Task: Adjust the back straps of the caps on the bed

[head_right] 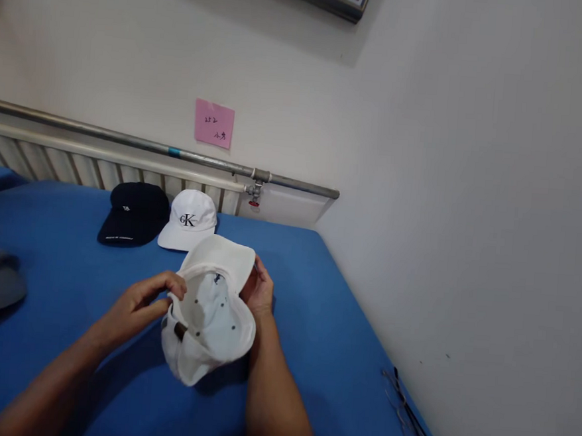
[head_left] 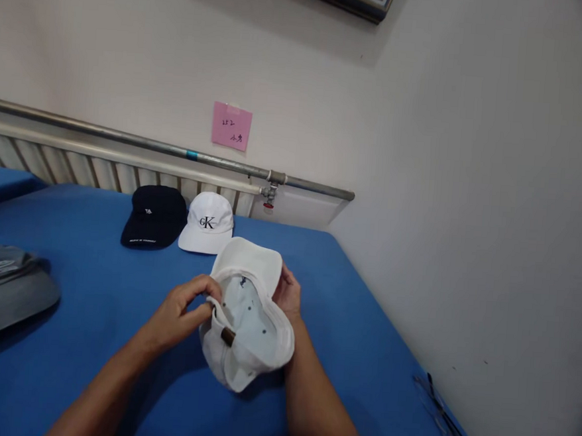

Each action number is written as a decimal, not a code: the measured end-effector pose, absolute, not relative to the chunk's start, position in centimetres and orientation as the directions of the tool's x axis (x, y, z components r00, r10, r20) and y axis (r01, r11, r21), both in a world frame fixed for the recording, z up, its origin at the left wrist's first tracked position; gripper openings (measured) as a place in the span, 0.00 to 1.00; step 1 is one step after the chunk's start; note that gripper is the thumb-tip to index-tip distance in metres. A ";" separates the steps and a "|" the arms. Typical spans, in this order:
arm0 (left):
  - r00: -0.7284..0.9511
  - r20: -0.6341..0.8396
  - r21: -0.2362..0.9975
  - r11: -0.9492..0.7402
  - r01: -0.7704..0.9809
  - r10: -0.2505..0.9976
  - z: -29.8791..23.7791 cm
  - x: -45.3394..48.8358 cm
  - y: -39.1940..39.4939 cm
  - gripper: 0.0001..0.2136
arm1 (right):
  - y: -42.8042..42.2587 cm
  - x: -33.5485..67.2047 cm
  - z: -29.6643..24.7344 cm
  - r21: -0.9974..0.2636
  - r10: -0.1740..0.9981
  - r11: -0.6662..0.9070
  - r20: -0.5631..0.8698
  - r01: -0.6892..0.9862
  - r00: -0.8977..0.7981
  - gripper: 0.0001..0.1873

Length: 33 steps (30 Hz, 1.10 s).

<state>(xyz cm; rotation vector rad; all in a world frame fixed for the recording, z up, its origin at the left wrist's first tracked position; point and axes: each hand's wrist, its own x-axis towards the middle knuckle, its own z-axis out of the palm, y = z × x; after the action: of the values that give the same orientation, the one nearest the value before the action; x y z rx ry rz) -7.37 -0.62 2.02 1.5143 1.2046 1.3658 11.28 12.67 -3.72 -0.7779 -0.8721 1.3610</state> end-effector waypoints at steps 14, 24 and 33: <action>0.085 0.175 0.967 -0.188 0.173 0.981 2.1 -7.0 -0.4 0.09 | 3.0 15.7 3.3 -0.826 0.813 0.558 0.564 -0.081 -0.145 0.05; 0.169 0.022 0.999 -0.030 0.040 0.985 1.8 -6.4 -0.9 0.07 | 0.6 13.2 3.2 -0.253 0.530 0.833 0.622 0.493 -0.577 0.13; 0.099 -0.009 0.998 0.015 -0.059 0.995 1.2 -6.6 -0.2 0.11 | 3.5 12.1 1.3 -0.702 0.693 0.681 0.527 0.207 -0.492 0.10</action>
<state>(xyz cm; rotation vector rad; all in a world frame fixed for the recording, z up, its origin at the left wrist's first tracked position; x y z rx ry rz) -6.64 -0.23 1.18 1.2016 1.0982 1.1552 12.13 3.48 1.30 -0.6922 -2.0397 0.7223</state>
